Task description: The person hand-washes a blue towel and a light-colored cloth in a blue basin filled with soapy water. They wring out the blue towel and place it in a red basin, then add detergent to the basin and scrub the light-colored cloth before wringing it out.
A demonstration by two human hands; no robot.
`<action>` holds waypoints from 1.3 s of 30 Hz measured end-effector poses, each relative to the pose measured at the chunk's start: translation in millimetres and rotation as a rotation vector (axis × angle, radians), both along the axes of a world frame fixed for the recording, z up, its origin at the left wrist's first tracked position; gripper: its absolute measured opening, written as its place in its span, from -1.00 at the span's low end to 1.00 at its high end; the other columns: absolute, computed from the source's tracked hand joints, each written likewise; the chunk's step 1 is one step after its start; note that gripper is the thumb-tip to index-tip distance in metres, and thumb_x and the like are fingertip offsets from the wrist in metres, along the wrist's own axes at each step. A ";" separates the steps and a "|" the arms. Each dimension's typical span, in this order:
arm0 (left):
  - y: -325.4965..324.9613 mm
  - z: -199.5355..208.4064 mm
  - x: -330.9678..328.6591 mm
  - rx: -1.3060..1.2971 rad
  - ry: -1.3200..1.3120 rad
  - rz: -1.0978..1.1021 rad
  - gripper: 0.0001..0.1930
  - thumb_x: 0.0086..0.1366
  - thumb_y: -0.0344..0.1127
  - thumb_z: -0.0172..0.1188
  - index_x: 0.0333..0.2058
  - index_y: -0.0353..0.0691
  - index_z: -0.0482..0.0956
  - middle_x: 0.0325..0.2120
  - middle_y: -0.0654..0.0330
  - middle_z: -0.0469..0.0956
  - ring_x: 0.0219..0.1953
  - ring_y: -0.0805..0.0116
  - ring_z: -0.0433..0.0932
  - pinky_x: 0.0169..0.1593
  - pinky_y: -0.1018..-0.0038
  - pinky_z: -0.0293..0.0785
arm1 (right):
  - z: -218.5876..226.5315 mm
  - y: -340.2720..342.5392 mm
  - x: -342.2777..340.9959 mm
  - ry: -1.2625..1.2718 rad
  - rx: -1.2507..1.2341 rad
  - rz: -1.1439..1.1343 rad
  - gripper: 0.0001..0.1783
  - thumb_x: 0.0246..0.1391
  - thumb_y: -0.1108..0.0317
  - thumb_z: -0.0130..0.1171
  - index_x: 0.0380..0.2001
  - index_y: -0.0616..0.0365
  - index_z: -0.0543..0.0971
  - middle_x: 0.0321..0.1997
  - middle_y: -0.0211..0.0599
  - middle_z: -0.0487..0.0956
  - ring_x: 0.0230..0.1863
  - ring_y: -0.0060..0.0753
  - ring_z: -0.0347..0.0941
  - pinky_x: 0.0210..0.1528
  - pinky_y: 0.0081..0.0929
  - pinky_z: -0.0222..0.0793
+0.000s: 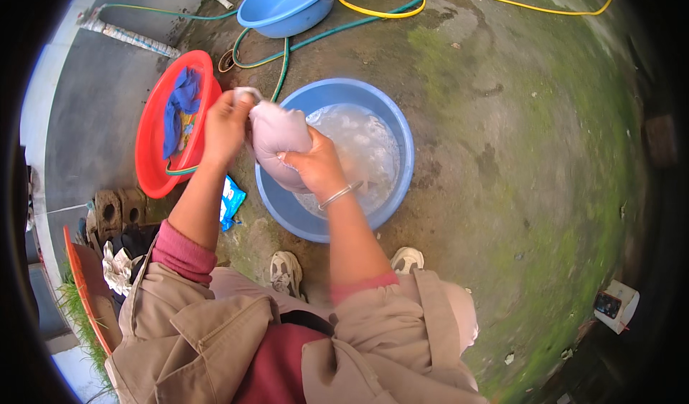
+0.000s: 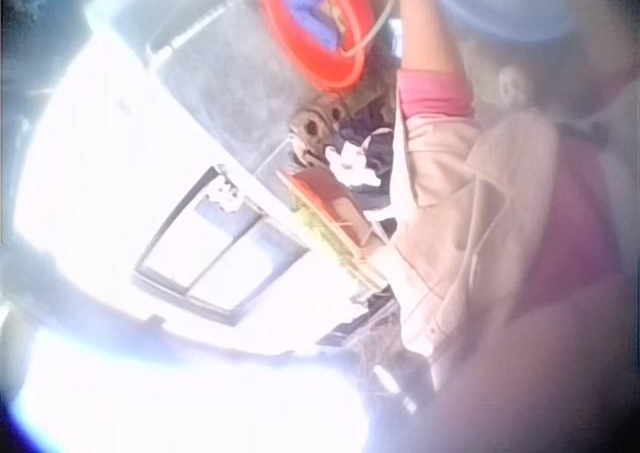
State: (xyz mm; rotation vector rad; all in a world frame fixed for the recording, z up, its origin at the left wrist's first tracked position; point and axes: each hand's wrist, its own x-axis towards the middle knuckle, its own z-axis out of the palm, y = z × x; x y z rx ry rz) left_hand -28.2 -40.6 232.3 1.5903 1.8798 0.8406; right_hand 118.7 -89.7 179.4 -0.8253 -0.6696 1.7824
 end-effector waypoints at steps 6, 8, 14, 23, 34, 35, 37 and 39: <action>-5.1 20.7 -30.0 -0.086 -0.763 0.108 -0.83 0.23 -0.27 -0.16 -0.40 -0.22 0.34 -0.72 0.37 0.24 -0.79 0.63 0.10 -0.71 0.66 0.07 | -1.1 1.1 -1.0 -0.034 -0.051 -0.158 -0.61 -0.30 0.58 0.12 -0.25 0.26 0.41 -0.28 -0.32 0.47 -0.26 -0.51 0.38 -0.17 -0.55 0.27; -10.9 19.4 -40.4 0.044 -0.853 0.139 -0.82 0.24 -0.27 -0.19 -0.37 -0.23 0.32 -0.68 0.32 0.27 -0.72 0.57 0.18 -0.63 0.61 0.17 | -1.1 1.2 0.0 0.102 -0.094 -0.213 -0.61 -0.29 0.57 0.13 -0.25 0.23 0.42 -0.26 -0.33 0.47 -0.24 -0.50 0.37 -0.14 -0.53 0.26; -21.2 6.5 -54.1 -0.087 -0.971 0.299 -0.76 0.23 -0.36 -0.27 -0.18 -0.26 0.29 -0.50 0.23 0.42 -0.52 0.49 0.34 -0.42 0.54 0.35 | -2.1 0.7 5.5 0.196 -0.057 -0.171 -0.60 -0.29 0.58 0.13 -0.24 0.22 0.41 -0.27 -0.34 0.47 -0.22 -0.47 0.37 -0.11 -0.50 0.25; -4.7 25.8 -37.3 -0.330 -0.186 0.060 -0.63 0.11 -0.47 -0.15 -0.05 -0.25 0.24 -0.32 0.18 0.46 -0.28 0.36 0.44 -0.25 0.46 0.40 | -9.0 2.6 1.5 0.087 -0.129 -0.241 -0.55 -0.32 0.59 0.10 -0.20 0.23 0.38 -0.27 -0.34 0.46 -0.23 -0.46 0.38 -0.13 -0.50 0.26; -63.6 131.5 85.6 -0.255 0.733 -1.286 -0.93 -0.19 -0.46 0.03 -0.72 -0.32 0.45 -0.69 0.02 0.45 -0.57 0.09 0.46 -0.51 0.33 0.38 | -21.2 1.7 10.3 -0.125 -0.294 -0.482 -0.55 -0.38 0.58 0.08 -0.23 0.29 0.39 -0.31 -0.27 0.46 -0.28 -0.40 0.37 -0.19 -0.54 0.23; -68.1 134.6 96.5 -0.267 0.790 -1.431 -0.93 -0.19 -0.46 0.03 -0.71 -0.32 0.45 -0.69 0.02 0.45 -0.57 0.09 0.46 -0.51 0.33 0.38 | -21.4 1.9 10.3 -0.092 -0.311 -0.457 -0.55 -0.38 0.59 0.08 -0.24 0.28 0.40 -0.32 -0.28 0.47 -0.27 -0.41 0.37 -0.19 -0.55 0.22; -71.7 132.0 110.0 -0.288 0.818 -1.575 -0.94 -0.18 -0.46 0.03 -0.71 -0.32 0.45 -0.69 0.02 0.45 -0.57 0.09 0.46 -0.50 0.32 0.38 | -22.5 -0.9 7.3 -0.096 -0.293 -0.525 -0.56 -0.38 0.58 0.07 -0.24 0.28 0.41 -0.30 -0.27 0.46 -0.24 -0.42 0.37 -0.16 -0.56 0.21; -73.2 126.8 115.5 -0.313 0.821 -1.618 -0.94 -0.18 -0.46 0.03 -0.71 -0.32 0.45 -0.68 0.02 0.45 -0.56 0.09 0.46 -0.50 0.32 0.38 | -23.7 -2.1 5.0 -0.056 -0.295 -0.498 -0.57 -0.37 0.58 0.05 -0.25 0.28 0.41 -0.27 -0.27 0.45 -0.21 -0.42 0.35 -0.14 -0.56 0.20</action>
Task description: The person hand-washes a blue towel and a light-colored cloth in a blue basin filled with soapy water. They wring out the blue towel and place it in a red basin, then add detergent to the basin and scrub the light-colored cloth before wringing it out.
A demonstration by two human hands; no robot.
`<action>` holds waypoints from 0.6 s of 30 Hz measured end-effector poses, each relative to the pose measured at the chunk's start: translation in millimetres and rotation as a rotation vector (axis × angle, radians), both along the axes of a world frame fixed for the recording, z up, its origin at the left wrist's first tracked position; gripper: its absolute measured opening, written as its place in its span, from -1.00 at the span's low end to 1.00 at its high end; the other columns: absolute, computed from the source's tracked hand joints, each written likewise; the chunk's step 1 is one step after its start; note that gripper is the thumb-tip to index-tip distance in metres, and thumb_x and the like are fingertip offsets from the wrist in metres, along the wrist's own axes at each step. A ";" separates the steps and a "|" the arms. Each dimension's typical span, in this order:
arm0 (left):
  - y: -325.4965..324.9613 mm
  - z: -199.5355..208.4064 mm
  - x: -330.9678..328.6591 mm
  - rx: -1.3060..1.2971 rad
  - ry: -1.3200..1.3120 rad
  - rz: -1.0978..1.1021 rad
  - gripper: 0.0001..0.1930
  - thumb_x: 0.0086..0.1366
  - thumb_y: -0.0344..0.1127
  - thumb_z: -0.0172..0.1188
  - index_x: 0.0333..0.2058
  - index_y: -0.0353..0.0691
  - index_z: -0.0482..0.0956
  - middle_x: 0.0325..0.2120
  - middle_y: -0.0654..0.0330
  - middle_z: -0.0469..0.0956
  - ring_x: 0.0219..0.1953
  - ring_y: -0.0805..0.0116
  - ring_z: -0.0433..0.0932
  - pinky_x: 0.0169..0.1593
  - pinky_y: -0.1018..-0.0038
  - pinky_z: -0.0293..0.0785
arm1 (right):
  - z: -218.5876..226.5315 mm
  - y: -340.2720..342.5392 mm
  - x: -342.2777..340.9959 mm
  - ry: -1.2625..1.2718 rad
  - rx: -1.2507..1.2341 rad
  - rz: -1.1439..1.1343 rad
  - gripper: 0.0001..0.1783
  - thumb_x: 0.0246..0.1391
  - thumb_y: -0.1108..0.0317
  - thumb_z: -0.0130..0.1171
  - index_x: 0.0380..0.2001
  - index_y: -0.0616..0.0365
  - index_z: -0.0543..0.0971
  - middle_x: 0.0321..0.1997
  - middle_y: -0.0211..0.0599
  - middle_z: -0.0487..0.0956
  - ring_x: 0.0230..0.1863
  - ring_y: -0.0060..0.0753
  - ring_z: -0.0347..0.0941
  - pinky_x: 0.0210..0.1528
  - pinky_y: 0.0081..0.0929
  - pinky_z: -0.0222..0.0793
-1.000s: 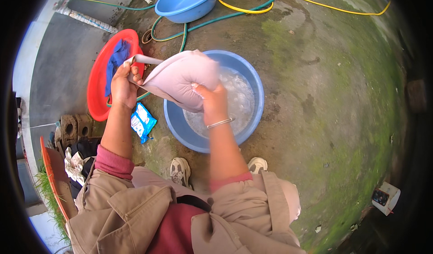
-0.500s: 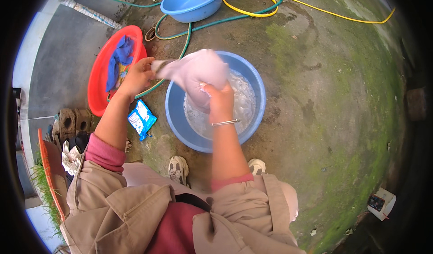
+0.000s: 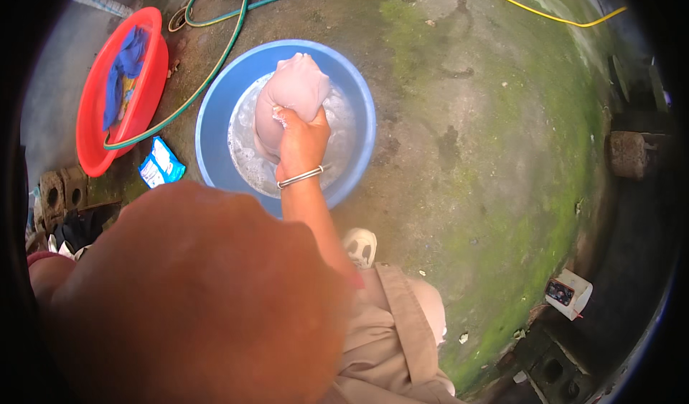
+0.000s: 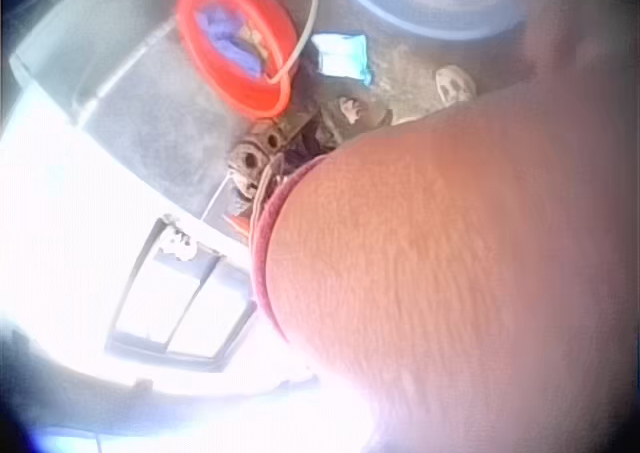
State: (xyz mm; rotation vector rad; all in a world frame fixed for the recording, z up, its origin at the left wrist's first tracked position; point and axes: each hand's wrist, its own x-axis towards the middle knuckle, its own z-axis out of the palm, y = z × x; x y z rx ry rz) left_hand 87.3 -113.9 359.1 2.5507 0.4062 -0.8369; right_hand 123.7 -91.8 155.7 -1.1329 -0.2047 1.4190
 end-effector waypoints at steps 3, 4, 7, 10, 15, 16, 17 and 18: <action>1.4 -9.7 0.0 -0.054 0.021 -0.013 -0.94 -0.18 -0.46 0.03 -0.70 -0.32 0.45 -0.68 0.02 0.45 -0.56 0.09 0.46 -0.50 0.32 0.38 | -1.6 0.2 -0.4 -0.024 -0.026 0.014 -0.57 -0.36 0.59 0.06 -0.24 0.28 0.40 -0.25 -0.26 0.44 -0.21 -0.40 0.35 -0.14 -0.53 0.21; 0.8 -10.9 -1.3 -0.064 0.037 -0.017 -0.94 -0.18 -0.46 0.03 -0.70 -0.31 0.46 -0.68 0.02 0.45 -0.56 0.09 0.46 -0.49 0.32 0.38 | -1.6 0.1 -0.8 -0.006 -0.047 0.005 -0.57 -0.35 0.59 0.06 -0.24 0.28 0.40 -0.25 -0.26 0.44 -0.21 -0.39 0.35 -0.15 -0.53 0.21; 0.5 -16.0 -5.1 -0.076 0.059 -0.003 -0.94 -0.18 -0.46 0.03 -0.69 -0.31 0.46 -0.67 0.02 0.45 -0.55 0.09 0.46 -0.49 0.32 0.38 | -3.1 1.1 2.0 0.027 -0.070 0.021 -0.56 -0.34 0.60 0.05 -0.22 0.27 0.39 -0.26 -0.26 0.44 -0.22 -0.39 0.35 -0.16 -0.53 0.22; 0.1 -18.6 -7.6 -0.100 0.066 0.017 -0.94 -0.18 -0.46 0.03 -0.69 -0.31 0.46 -0.67 0.02 0.45 -0.55 0.09 0.47 -0.48 0.31 0.38 | -4.8 0.0 3.5 0.026 -0.088 0.047 -0.55 -0.34 0.60 0.05 -0.21 0.26 0.38 -0.27 -0.26 0.44 -0.21 -0.38 0.35 -0.15 -0.52 0.22; -1.6 -21.0 -10.5 -0.111 0.068 0.050 -0.94 -0.18 -0.46 0.03 -0.68 -0.30 0.46 -0.66 0.02 0.46 -0.54 0.09 0.47 -0.48 0.31 0.38 | -11.0 1.3 3.5 0.003 -0.062 0.036 -0.55 -0.34 0.60 0.05 -0.21 0.27 0.38 -0.27 -0.25 0.45 -0.22 -0.36 0.36 -0.16 -0.48 0.25; -2.0 -21.1 -11.0 -0.113 0.072 0.052 -0.94 -0.17 -0.46 0.03 -0.68 -0.30 0.47 -0.66 0.02 0.46 -0.54 0.09 0.47 -0.47 0.31 0.38 | -11.7 1.7 3.9 0.008 -0.053 0.038 -0.55 -0.34 0.60 0.05 -0.22 0.27 0.38 -0.27 -0.25 0.45 -0.22 -0.35 0.36 -0.17 -0.48 0.26; -2.0 -21.3 -11.3 -0.120 0.074 0.061 -0.94 -0.17 -0.46 0.03 -0.68 -0.30 0.47 -0.66 0.02 0.46 -0.54 0.09 0.47 -0.47 0.31 0.38 | -11.9 1.2 3.4 0.025 -0.051 0.048 -0.56 -0.34 0.60 0.05 -0.22 0.27 0.38 -0.27 -0.25 0.45 -0.22 -0.35 0.37 -0.17 -0.47 0.26; -2.2 -21.4 -11.1 -0.125 0.075 0.071 -0.94 -0.17 -0.46 0.03 -0.67 -0.30 0.47 -0.66 0.02 0.46 -0.54 0.09 0.47 -0.47 0.31 0.38 | -11.7 1.6 3.7 0.046 -0.065 0.080 -0.56 -0.34 0.60 0.05 -0.22 0.27 0.38 -0.27 -0.25 0.45 -0.22 -0.35 0.37 -0.17 -0.47 0.27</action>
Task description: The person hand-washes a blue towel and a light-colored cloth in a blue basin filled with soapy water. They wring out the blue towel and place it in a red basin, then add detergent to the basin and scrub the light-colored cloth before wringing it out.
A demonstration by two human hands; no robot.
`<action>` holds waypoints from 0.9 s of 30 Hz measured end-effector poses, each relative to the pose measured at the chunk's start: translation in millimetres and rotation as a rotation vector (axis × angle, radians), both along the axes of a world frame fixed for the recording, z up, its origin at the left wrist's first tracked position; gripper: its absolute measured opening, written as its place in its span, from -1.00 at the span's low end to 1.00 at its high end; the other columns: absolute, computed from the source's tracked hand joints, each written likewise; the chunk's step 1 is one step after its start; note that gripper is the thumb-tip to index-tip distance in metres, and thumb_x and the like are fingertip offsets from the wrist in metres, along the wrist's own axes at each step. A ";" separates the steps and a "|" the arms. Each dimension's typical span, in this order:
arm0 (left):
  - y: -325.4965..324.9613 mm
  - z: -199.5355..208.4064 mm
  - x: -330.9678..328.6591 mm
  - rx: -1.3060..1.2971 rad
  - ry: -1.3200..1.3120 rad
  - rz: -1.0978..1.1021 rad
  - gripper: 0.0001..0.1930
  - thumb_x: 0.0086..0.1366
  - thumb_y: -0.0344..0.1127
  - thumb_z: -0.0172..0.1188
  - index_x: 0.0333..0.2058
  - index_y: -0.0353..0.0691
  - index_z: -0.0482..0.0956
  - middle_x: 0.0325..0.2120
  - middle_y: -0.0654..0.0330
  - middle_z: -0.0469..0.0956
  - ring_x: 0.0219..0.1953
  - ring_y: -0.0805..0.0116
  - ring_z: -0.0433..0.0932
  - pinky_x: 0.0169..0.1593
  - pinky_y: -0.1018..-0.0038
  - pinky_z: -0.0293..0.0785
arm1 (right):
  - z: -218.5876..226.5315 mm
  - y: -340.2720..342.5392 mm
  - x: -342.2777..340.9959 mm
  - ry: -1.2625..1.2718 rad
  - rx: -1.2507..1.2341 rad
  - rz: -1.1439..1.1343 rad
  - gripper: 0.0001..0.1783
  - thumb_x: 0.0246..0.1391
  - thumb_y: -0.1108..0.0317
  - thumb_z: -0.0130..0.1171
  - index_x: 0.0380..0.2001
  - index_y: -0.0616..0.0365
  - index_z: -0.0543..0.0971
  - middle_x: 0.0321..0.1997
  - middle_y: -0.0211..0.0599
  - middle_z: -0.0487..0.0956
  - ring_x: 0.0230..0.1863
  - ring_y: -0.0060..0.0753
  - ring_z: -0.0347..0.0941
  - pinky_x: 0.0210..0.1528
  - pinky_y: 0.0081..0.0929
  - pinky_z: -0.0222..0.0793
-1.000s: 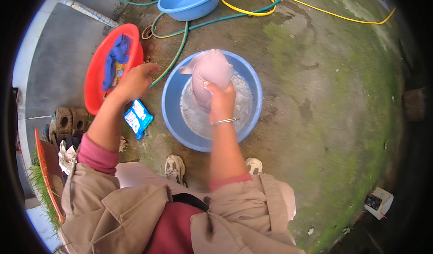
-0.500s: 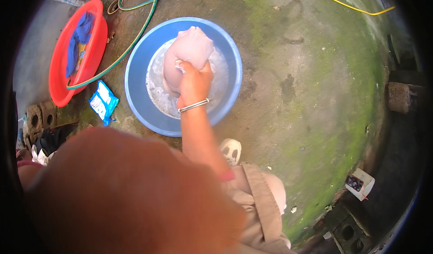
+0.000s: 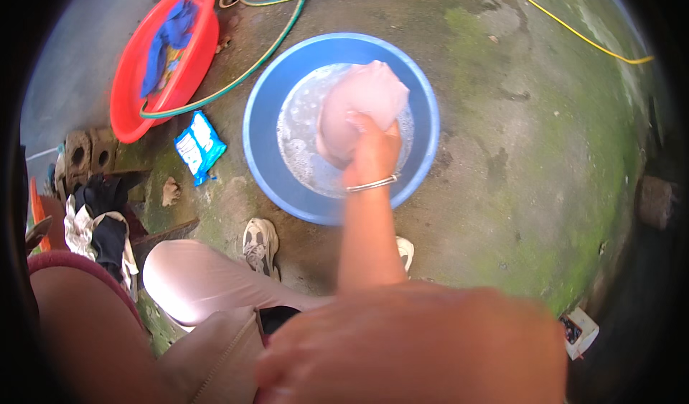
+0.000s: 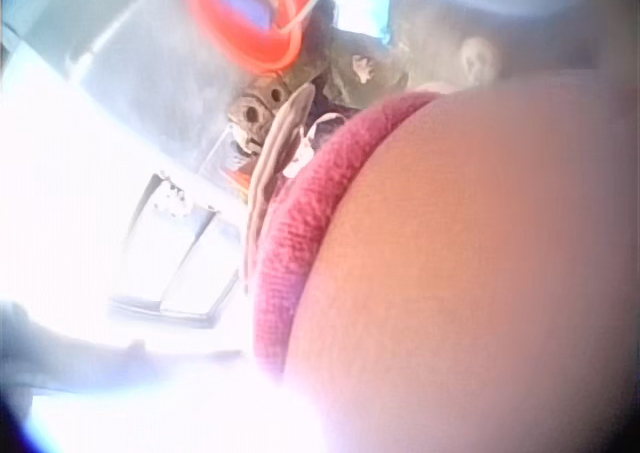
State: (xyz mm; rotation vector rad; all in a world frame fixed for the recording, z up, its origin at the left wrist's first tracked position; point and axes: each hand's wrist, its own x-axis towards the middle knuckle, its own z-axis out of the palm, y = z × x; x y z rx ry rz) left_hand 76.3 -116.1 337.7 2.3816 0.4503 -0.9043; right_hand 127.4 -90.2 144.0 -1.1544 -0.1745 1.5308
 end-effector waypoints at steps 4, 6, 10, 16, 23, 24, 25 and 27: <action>1.6 -2.6 1.8 -0.020 -0.003 0.040 -0.94 -0.17 -0.45 0.03 -0.67 -0.30 0.47 -0.66 0.02 0.46 -0.53 0.09 0.47 -0.46 0.31 0.39 | 1.9 -1.9 -0.7 0.542 -0.010 0.012 -0.52 -0.38 0.63 0.01 -0.20 0.28 0.38 -0.29 -0.27 0.47 -0.27 -0.33 0.40 -0.19 -0.46 0.33; 4.2 -3.4 2.4 -0.026 -0.002 0.027 -0.94 -0.17 -0.45 0.03 -0.66 -0.30 0.47 -0.65 0.02 0.46 -0.53 0.09 0.47 -0.46 0.30 0.39 | 2.0 -2.5 -2.2 0.195 -0.012 0.011 -0.56 -0.35 0.61 0.04 -0.23 0.28 0.38 -0.29 -0.25 0.45 -0.25 -0.34 0.38 -0.19 -0.45 0.30; 7.5 -3.8 0.8 0.008 0.028 -0.030 -0.93 -0.17 -0.45 0.03 -0.66 -0.29 0.48 -0.65 0.02 0.46 -0.53 0.09 0.47 -0.45 0.30 0.39 | -1.1 -4.1 -3.1 -0.049 -0.042 -0.069 -0.58 -0.35 0.60 0.06 -0.24 0.29 0.38 -0.30 -0.23 0.45 -0.25 -0.34 0.37 -0.19 -0.48 0.28; 9.4 -2.0 -0.8 0.023 0.095 -0.066 -0.93 -0.17 -0.45 0.03 -0.65 -0.29 0.48 -0.64 0.02 0.47 -0.52 0.09 0.48 -0.44 0.30 0.39 | 9.9 -0.6 -6.0 -0.027 -0.078 -0.070 -0.58 -0.34 0.60 0.08 -0.24 0.31 0.38 -0.29 -0.24 0.45 -0.24 -0.35 0.37 -0.16 -0.49 0.26; 6.7 -6.1 0.1 -0.003 0.083 -0.005 -0.92 -0.16 -0.45 0.03 -0.63 -0.28 0.49 -0.63 0.02 0.47 -0.51 0.09 0.48 -0.43 0.29 0.39 | 14.2 -0.2 2.3 0.028 -0.164 -0.039 -0.54 -0.31 0.59 0.05 -0.18 0.29 0.35 -0.25 -0.20 0.43 -0.22 -0.33 0.36 -0.18 -0.46 0.27; 6.5 -6.7 -0.8 -0.001 0.077 -0.001 -0.92 -0.16 -0.45 0.03 -0.63 -0.28 0.49 -0.63 0.02 0.47 -0.51 0.09 0.48 -0.43 0.29 0.39 | 10.8 -0.1 3.7 0.013 -0.154 -0.053 -0.55 -0.31 0.59 0.06 -0.19 0.30 0.36 -0.26 -0.21 0.44 -0.23 -0.34 0.36 -0.17 -0.45 0.27; 6.2 -7.1 -1.7 0.003 0.073 0.004 -0.92 -0.16 -0.45 0.03 -0.63 -0.28 0.49 -0.63 0.02 0.47 -0.50 0.09 0.48 -0.43 0.29 0.39 | 6.8 0.8 4.6 -0.003 -0.143 -0.067 -0.56 -0.32 0.59 0.06 -0.20 0.30 0.36 -0.26 -0.22 0.44 -0.23 -0.34 0.37 -0.17 -0.45 0.26; 4.7 -7.0 -3.6 -0.003 0.080 0.030 -0.92 -0.16 -0.45 0.03 -0.63 -0.28 0.49 -0.63 0.02 0.47 -0.50 0.09 0.48 -0.43 0.29 0.39 | 0.7 -2.3 2.7 0.019 -0.058 -0.078 -0.59 -0.34 0.61 0.08 -0.26 0.31 0.40 -0.30 -0.28 0.46 -0.23 -0.36 0.37 -0.12 -0.45 0.24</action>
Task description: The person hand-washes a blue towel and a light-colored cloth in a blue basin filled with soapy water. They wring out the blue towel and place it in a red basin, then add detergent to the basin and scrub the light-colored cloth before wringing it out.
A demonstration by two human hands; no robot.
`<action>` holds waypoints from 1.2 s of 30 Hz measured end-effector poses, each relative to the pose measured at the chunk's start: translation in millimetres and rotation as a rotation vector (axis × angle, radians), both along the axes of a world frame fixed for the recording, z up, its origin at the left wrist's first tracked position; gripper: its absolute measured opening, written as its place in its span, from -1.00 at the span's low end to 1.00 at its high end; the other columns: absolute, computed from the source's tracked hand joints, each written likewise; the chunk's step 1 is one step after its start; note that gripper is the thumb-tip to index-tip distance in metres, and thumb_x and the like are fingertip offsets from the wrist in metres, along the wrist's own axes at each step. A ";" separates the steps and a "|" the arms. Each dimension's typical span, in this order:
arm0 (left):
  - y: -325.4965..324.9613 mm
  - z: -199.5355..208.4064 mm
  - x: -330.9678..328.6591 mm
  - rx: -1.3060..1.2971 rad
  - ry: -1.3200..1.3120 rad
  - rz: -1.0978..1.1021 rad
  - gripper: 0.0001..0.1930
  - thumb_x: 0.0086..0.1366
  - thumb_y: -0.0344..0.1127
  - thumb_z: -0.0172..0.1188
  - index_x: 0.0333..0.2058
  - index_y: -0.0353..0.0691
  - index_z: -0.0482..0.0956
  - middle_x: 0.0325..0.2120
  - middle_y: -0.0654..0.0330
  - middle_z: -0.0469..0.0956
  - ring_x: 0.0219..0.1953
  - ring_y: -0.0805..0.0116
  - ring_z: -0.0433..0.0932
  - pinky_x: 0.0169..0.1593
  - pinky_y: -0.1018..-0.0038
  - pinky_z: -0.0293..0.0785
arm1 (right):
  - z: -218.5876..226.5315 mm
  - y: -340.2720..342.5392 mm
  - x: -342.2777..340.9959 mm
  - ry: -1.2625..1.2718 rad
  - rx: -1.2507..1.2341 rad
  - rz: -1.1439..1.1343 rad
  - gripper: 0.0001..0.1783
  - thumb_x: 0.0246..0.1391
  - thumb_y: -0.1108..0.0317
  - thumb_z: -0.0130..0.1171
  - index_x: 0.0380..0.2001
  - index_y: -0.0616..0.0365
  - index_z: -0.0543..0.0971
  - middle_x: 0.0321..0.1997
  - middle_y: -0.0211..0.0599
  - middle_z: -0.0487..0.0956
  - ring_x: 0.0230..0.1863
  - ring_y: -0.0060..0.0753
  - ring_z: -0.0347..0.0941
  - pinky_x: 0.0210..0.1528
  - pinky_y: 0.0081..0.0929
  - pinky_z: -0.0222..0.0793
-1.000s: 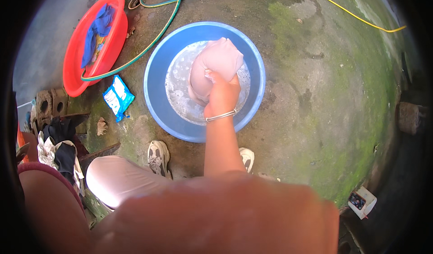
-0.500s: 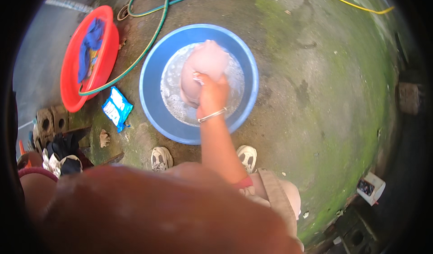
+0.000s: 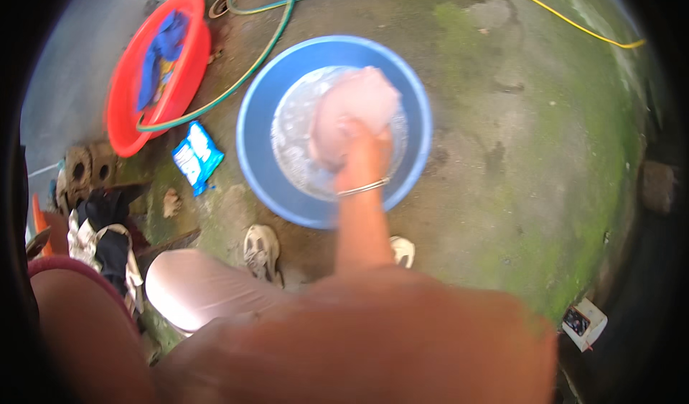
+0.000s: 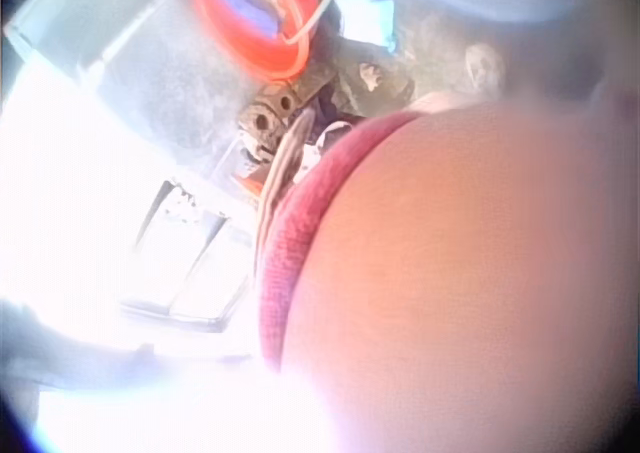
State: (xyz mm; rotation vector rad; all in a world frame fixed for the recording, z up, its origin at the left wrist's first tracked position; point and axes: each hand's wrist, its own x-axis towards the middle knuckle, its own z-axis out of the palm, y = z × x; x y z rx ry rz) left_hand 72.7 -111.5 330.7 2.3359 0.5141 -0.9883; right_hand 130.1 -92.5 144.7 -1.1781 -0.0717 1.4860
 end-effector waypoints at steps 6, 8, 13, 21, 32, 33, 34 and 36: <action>1.8 -7.4 -4.2 -0.010 0.030 0.138 -0.92 -0.16 -0.45 0.03 -0.61 -0.27 0.50 -0.62 0.02 0.47 -0.49 0.09 0.48 -0.42 0.28 0.40 | -3.2 3.1 6.5 0.054 0.153 0.093 -0.54 -0.32 0.59 0.07 -0.19 0.27 0.35 -0.22 -0.22 0.43 -0.21 -0.28 0.37 -0.13 -0.39 0.28; 8.8 -14.3 -10.8 0.041 0.066 0.204 -0.91 -0.16 -0.45 0.03 -0.61 -0.27 0.50 -0.62 0.02 0.48 -0.49 0.09 0.49 -0.41 0.28 0.40 | 0.0 6.8 9.8 0.022 0.204 0.114 -0.56 -0.35 0.60 0.08 -0.23 0.28 0.37 -0.27 -0.26 0.45 -0.27 -0.36 0.38 -0.16 -0.48 0.27; 35.6 -36.6 -71.2 0.427 -0.074 0.878 -0.82 -0.10 -0.47 -0.01 -0.45 -0.26 0.49 -0.55 -0.05 0.47 -0.40 0.07 0.48 -0.29 0.35 0.39 | 13.0 4.8 7.7 0.091 0.237 0.163 -0.57 -0.37 0.60 0.07 -0.26 0.26 0.39 -0.29 -0.31 0.46 -0.28 -0.44 0.37 -0.17 -0.52 0.27; 37.6 -105.5 -91.9 0.030 -0.919 1.345 -0.41 -0.03 -0.09 0.19 -0.08 -0.32 0.26 -0.17 0.01 0.38 -0.09 0.25 0.32 0.00 0.41 0.18 | 34.8 2.3 2.9 0.161 0.394 0.420 -0.56 -0.35 0.62 -0.01 -0.23 0.24 0.38 -0.30 -0.32 0.46 -0.27 -0.46 0.38 -0.17 -0.54 0.28; 48.6 -60.2 -74.9 0.291 -1.466 1.659 -0.69 0.04 -0.28 0.17 -0.27 -0.33 0.40 -0.40 0.22 0.48 -0.36 0.53 0.42 -0.27 0.56 0.36 | 36.6 2.4 0.5 -0.088 0.292 0.759 -0.56 -0.17 0.41 0.17 -0.16 0.26 0.33 -0.24 -0.32 0.43 -0.24 -0.54 0.35 -0.21 -0.57 0.29; 49.9 -57.4 -76.5 0.359 -1.410 1.680 -0.69 0.05 -0.29 0.16 -0.26 -0.33 0.39 -0.38 0.21 0.47 -0.34 0.53 0.41 -0.25 0.56 0.35 | 32.9 2.4 0.0 -0.056 0.270 0.759 -0.53 -0.16 0.39 0.17 -0.13 0.26 0.31 -0.22 -0.31 0.42 -0.23 -0.53 0.35 -0.21 -0.58 0.28; 49.7 -55.7 -77.1 0.422 -1.458 1.620 -0.69 0.06 -0.29 0.14 -0.24 -0.33 0.38 -0.36 0.20 0.46 -0.32 0.52 0.40 -0.23 0.56 0.33 | 29.6 2.4 -0.6 -0.044 0.223 0.771 -0.49 -0.16 0.36 0.17 -0.10 0.25 0.28 -0.19 -0.31 0.41 -0.22 -0.53 0.35 -0.20 -0.58 0.28; 49.1 -56.9 -75.9 0.444 -1.423 1.634 -0.68 0.07 -0.30 0.13 -0.22 -0.33 0.36 -0.35 0.19 0.46 -0.30 0.51 0.40 -0.21 0.56 0.32 | 25.8 3.2 -1.7 0.099 0.379 0.522 -0.43 -0.15 0.28 0.17 -0.06 0.27 0.25 -0.14 -0.30 0.38 -0.19 -0.51 0.33 -0.16 -0.58 0.26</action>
